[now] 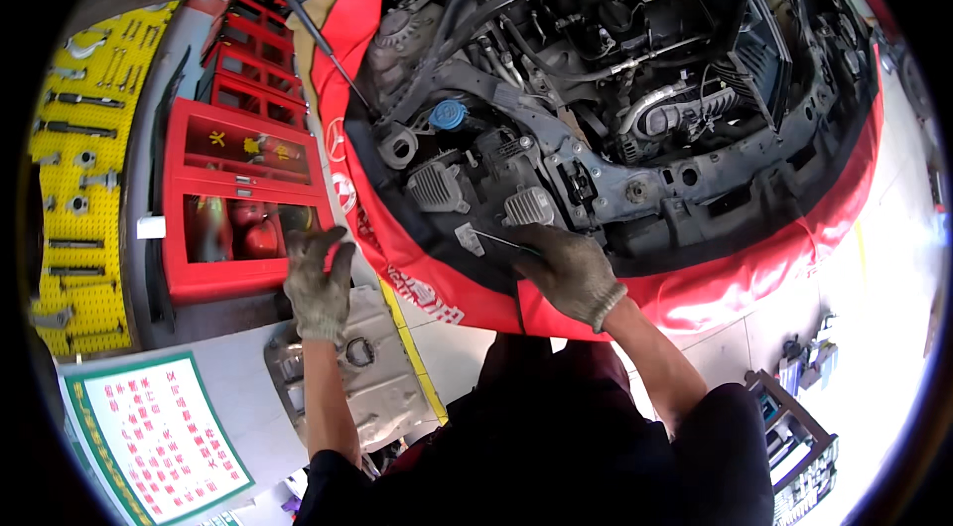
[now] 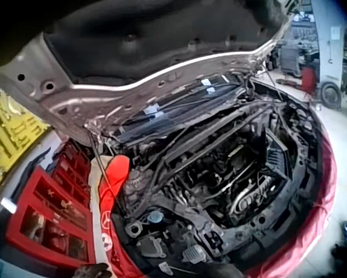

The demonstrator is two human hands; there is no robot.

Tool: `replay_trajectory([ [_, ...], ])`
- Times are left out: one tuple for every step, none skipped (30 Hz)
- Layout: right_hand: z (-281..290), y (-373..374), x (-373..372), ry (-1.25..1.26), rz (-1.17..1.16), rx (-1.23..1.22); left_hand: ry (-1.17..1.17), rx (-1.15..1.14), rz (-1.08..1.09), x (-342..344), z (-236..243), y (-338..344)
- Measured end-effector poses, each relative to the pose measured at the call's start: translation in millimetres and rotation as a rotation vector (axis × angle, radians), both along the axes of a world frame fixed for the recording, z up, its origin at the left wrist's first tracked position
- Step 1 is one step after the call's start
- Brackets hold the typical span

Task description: The person opens the hood of a silver BMW and works on the engine. They remove the engine cover, use a wrench to loosen bolts, and remove a metal bracket from the engine bay. The person places removed parts on a nearby workbench and continues to work on the engine components.

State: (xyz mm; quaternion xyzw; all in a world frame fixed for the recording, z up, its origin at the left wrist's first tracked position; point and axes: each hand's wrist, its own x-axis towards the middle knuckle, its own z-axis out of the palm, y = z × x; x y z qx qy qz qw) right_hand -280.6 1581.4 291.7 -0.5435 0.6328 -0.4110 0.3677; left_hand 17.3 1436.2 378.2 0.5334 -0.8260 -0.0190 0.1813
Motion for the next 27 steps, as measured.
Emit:
replay_trajectory([
  [-2, -12, 0, 0.002, -0.011, 0.020, -0.037, -0.055, -0.046, -9, -5, -24],
  [-3, -24, 1, 0.002, -0.021, 0.041, -0.071, -0.118, -0.100, -17, -11, -49],
  [-5, -36, 1, -0.045, -0.016, 0.116, -0.076, -0.110, -0.129, -26, -18, -74],
  [-7, -49, 3, -0.016, -0.036, 0.049, -0.152, -0.150, -0.168, -34, -26, -97],
  [-10, -61, 3, 0.023, -0.050, -0.021, -0.244, -0.166, -0.192, -43, -35, -118],
  [-13, -75, 2, 0.071, -0.073, -0.137, -0.309, -0.238, -0.244, -51, -44, -136],
  [-15, -88, 2, 0.037, -0.051, -0.092, -0.376, -0.191, -0.218, -57, -51, -148],
  [-17, -100, 4, -0.004, -0.009, -0.030, -0.424, -0.199, -0.226, -63, -55, -159],
  [-17, -112, 5, -0.044, 0.004, -0.045, -0.436, -0.283, -0.280, -72, -58, -172],
  [-16, -123, 2, -0.067, 0.002, -0.065, -0.439, -0.168, -0.195, -79, -61, -178],
  [-15, -132, -1, -0.043, 0.030, -0.067, -0.437, -0.102, -0.128, -86, -64, -180],
  [-14, -140, -4, -0.015, 0.071, -0.015, -0.469, -0.088, -0.138, -93, -65, -185],
  [-12, -146, -7, -0.005, 0.034, -0.061, -0.614, -0.036, -0.046, -101, -68, -183],
  [-11, -149, -12, -0.020, 0.055, -0.004, -0.657, 0.098, 0.012, -107, -70, -184],
  [-11, -150, -16, -0.016, 0.035, -0.010, -0.745, 0.121, 0.055, -112, -73, -184],
  [-12, -151, -19, -0.039, 0.066, 0.027, -0.740, 0.095, 0.037, -113, -75, -185],
  [-16, -149, -25, 0.034, 0.007, 0.048, -0.694, 0.079, -0.022, -116, -82, -187],
  [-22, -145, -31, 0.087, -0.015, 0.071, -0.675, 0.054, -0.056, -109, -83, -185],
  [-26, -146, -28, 0.113, -0.007, 0.085, -0.649, 0.041, -0.098, -110, -91, -190],
  [-31, -147, -28, 0.055, 0.013, 0.094, -0.691, 0.087, -0.071, -101, -92, -189],
  [-36, -150, -29, -0.015, 0.022, 0.146, -0.609, 0.093, -0.079, -95, -93, -189],
  [-40, -155, -27, -0.038, -0.004, 0.079, -0.566, -0.002, -0.114, -86, -90, -188],
  [-43, -161, -23, -0.038, -0.003, -0.034, -0.561, -0.057, -0.078, -85, -94, -187],
  [-47, -173, -20, -0.022, -0.024, -0.078, -0.472, -0.057, -0.093, -82, -95, -186],
  [-49, -186, -15, -0.032, 0.004, -0.150, -0.405, -0.057, -0.076, -80, -96, -186],
  [-50, -197, -10, -0.043, 0.005, -0.245, -0.351, -0.067, -0.090, -80, -98, -185],
  [-53, -214, -5, -0.036, 0.039, -0.179, -0.372, -0.032, -0.029, -81, -99, -186],
])
